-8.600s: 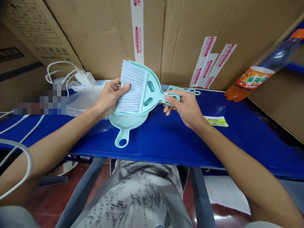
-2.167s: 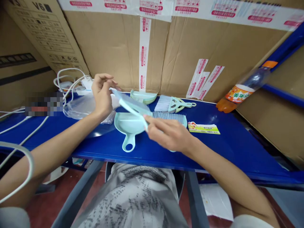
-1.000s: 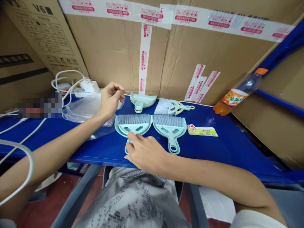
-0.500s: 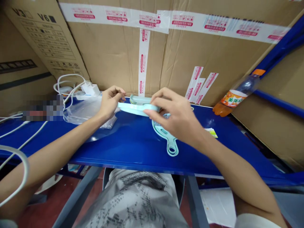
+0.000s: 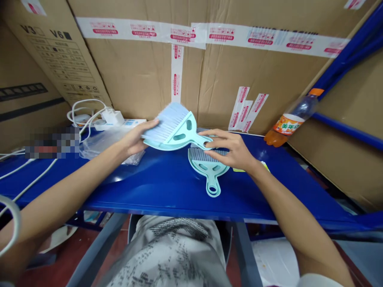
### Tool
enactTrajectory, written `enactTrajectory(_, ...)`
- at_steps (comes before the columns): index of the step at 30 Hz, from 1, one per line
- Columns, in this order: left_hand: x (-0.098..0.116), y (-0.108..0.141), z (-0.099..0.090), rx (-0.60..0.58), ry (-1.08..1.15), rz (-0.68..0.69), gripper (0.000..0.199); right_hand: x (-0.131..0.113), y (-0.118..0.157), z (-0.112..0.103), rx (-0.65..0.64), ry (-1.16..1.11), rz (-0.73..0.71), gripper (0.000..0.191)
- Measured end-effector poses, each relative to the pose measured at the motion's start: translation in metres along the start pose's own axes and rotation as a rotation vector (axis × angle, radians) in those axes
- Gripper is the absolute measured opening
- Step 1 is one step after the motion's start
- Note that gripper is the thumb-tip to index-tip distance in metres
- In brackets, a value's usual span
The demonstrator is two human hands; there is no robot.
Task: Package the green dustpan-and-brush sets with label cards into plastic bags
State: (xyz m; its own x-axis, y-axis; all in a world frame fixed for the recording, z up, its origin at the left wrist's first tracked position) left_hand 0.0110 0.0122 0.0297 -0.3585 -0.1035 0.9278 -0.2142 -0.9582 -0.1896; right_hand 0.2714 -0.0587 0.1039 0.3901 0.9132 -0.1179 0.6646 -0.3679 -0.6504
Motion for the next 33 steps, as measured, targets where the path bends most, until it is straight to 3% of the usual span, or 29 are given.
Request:
enactTrajectory(4,-0.010,0.001,-0.001,0.005,-0.015,-0.069,0.029,0.003,0.002,0.007,-0.039,0.034,0.013,0.013)
enactTrajectory(14,-0.002,0.006,0.002,0.072,-0.001,0.108,0.075,0.018,0.010,0.019,0.045,0.220,0.046,0.015)
enactTrajectory(16,-0.001,0.007,0.005,0.073,0.016,0.135,0.080,0.030,0.012,0.013,0.132,0.099,0.158,0.014)
enactTrajectory(19,0.003,0.011,0.012,0.056,0.033,0.175,0.077,0.054,0.018,0.014,0.220,-0.279,0.434,0.036)
enactTrajectory(22,0.007,0.014,0.019,0.027,0.037,0.227,0.071,0.057,0.019,0.040,0.125,-0.650,0.611,0.052)
enactTrajectory(26,0.006,0.016,0.024,0.002,0.015,0.256,0.071,0.041,0.017,0.059,0.041,-0.818,0.649,0.047)
enactTrajectory(33,0.008,0.014,0.019,0.008,-0.040,0.321,0.066,0.037,0.015,0.059,0.029,-0.882,0.621,0.044)
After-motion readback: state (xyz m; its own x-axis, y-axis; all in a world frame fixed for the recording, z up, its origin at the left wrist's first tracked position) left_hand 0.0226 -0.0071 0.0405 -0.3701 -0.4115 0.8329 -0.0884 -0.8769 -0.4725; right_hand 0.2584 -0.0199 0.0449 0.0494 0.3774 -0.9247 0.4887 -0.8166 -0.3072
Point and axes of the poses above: each hand's wrist, its own y-axis away from the middle knuckle, its own z-axis out of the palm, x = y × z, the point moved 10 cm from there along -y, towards the middle knuckle, and after that the axes turned 7 degrees about y, right-handed, at the moved point
